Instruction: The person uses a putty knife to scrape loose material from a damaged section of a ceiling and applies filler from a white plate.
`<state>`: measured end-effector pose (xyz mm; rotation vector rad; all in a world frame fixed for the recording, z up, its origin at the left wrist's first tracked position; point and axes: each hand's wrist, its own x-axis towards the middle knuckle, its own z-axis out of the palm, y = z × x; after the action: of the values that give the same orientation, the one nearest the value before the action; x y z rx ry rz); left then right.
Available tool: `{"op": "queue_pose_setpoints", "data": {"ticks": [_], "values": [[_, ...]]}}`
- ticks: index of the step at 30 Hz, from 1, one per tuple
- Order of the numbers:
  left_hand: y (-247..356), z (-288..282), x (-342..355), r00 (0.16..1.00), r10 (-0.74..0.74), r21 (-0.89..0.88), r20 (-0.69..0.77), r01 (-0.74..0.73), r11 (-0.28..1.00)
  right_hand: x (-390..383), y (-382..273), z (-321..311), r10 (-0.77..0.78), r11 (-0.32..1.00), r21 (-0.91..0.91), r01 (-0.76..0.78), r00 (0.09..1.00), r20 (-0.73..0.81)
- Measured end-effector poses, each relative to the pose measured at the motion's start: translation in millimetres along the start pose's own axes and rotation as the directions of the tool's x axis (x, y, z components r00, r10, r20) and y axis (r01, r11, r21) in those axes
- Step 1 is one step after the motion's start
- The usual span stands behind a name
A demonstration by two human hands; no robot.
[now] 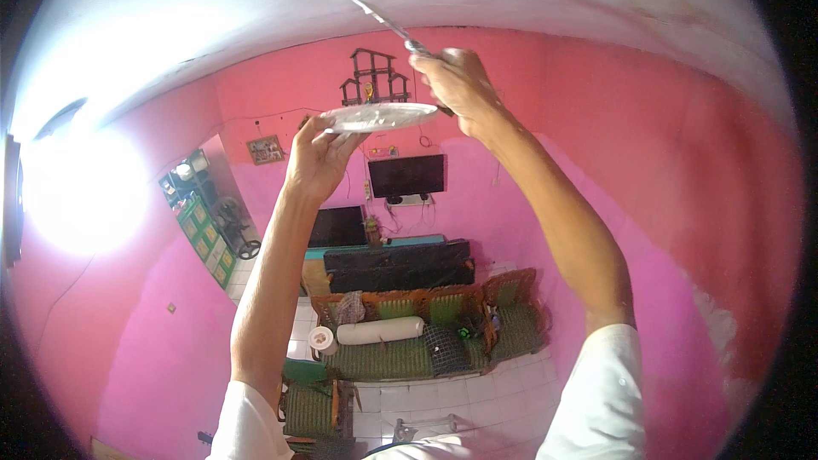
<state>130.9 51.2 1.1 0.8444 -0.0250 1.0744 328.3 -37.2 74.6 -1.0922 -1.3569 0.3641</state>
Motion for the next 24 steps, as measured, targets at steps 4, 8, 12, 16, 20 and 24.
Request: {"op": "queue_pose_setpoints", "data": {"ticks": [4,8,12,16,20,24], "values": [[-2,-16,-38,0.995,0.072,0.049,-0.072,-0.068,0.996,10,5,26,0.015,0.963,0.270,-0.020,1.000,0.023],[3,-32,-67,0.987,0.061,0.046,-0.146,-0.055,0.997,16,3,44,0.007,0.955,0.295,0.017,0.997,-0.081],[11,-43,-80,0.988,0.055,0.104,-0.143,-0.040,0.994,22,-4,58,0.077,0.896,0.443,-0.013,0.989,-0.126],[11,-38,-90,0.986,0.066,0.102,-0.154,-0.051,0.994,29,-8,69,0.023,0.837,0.542,0.067,0.987,-0.158],[12,-36,-96,0.990,0.035,0.085,-0.139,-0.023,0.996,30,-18,76,-0.019,0.790,0.604,0.105,0.989,-0.148],[12,-37,-99,0.992,0.012,0.068,-0.122,-0.004,0.998,24,-31,82,-0.036,0.764,0.629,0.140,0.984,-0.176]]}}
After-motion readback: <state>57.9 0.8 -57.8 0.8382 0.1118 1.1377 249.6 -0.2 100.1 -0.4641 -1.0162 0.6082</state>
